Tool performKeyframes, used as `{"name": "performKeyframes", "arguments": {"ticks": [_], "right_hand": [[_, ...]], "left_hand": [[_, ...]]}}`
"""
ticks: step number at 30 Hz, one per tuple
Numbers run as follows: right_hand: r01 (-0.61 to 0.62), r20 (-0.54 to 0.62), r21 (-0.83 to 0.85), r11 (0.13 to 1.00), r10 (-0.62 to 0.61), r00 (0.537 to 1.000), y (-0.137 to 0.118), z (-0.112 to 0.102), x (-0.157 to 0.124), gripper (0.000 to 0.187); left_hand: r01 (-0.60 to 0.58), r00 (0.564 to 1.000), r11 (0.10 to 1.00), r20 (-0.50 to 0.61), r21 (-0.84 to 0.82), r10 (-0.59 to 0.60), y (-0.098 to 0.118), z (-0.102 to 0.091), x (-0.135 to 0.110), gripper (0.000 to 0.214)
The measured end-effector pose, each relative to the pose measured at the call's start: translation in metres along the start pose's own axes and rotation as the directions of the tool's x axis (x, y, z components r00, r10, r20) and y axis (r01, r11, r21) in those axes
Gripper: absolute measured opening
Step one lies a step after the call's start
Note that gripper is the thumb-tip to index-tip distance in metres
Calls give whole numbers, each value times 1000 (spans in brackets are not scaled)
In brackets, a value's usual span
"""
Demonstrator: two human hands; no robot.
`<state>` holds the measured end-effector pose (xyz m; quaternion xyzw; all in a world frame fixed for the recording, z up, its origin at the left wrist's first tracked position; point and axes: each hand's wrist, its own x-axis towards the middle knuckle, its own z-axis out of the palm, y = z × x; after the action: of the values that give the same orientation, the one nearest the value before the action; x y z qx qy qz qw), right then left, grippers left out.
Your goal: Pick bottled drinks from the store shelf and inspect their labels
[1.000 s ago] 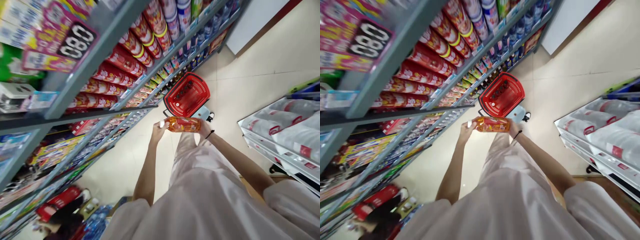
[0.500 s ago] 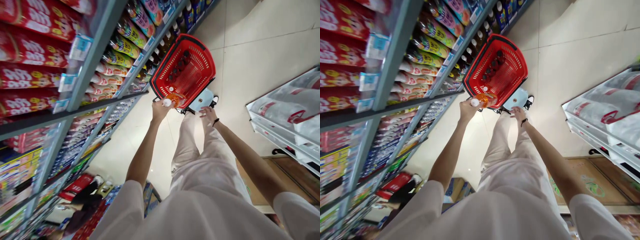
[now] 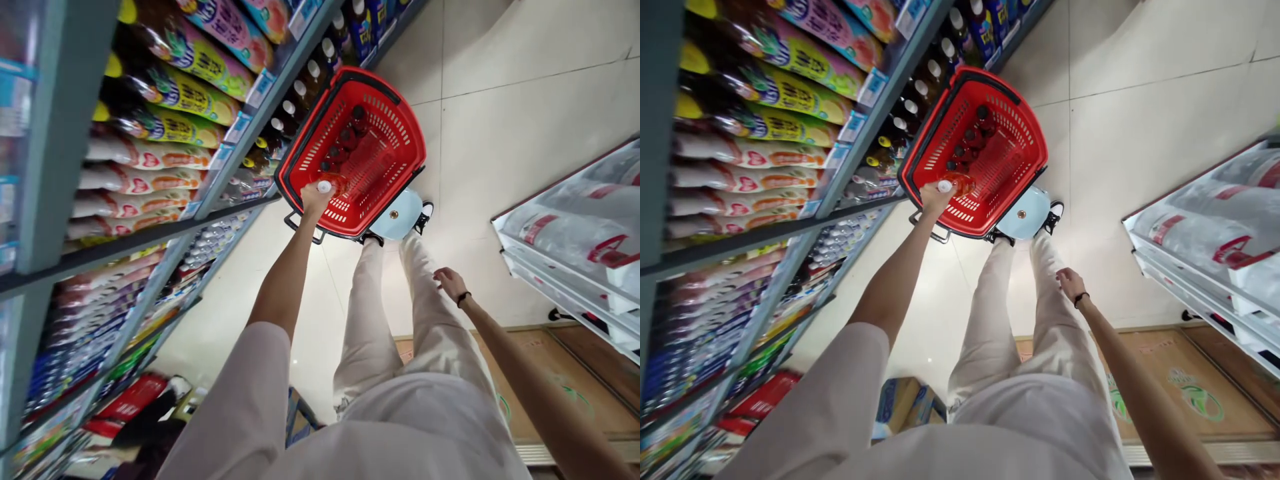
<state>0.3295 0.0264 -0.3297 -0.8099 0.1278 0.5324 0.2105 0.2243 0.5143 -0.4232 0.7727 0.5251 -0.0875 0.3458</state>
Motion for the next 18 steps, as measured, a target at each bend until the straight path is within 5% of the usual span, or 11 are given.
{"name": "performKeyframes", "arguments": {"ticks": [8, 14, 18], "right_hand": [[-31, 42, 29, 999, 30, 999, 32, 7, 9, 29], [-99, 55, 77, 992, 95, 994, 82, -12, -2, 35], [-181, 64, 37, 983, 178, 982, 97, -9, -16, 35]], "left_hand": [[13, 997, 996, 79, 93, -20, -16, 71, 63, 51], [41, 990, 988, 126, 152, -61, -40, 108, 103, 47], [61, 988, 972, 127, 229, -92, -35, 129, 113, 46]]}}
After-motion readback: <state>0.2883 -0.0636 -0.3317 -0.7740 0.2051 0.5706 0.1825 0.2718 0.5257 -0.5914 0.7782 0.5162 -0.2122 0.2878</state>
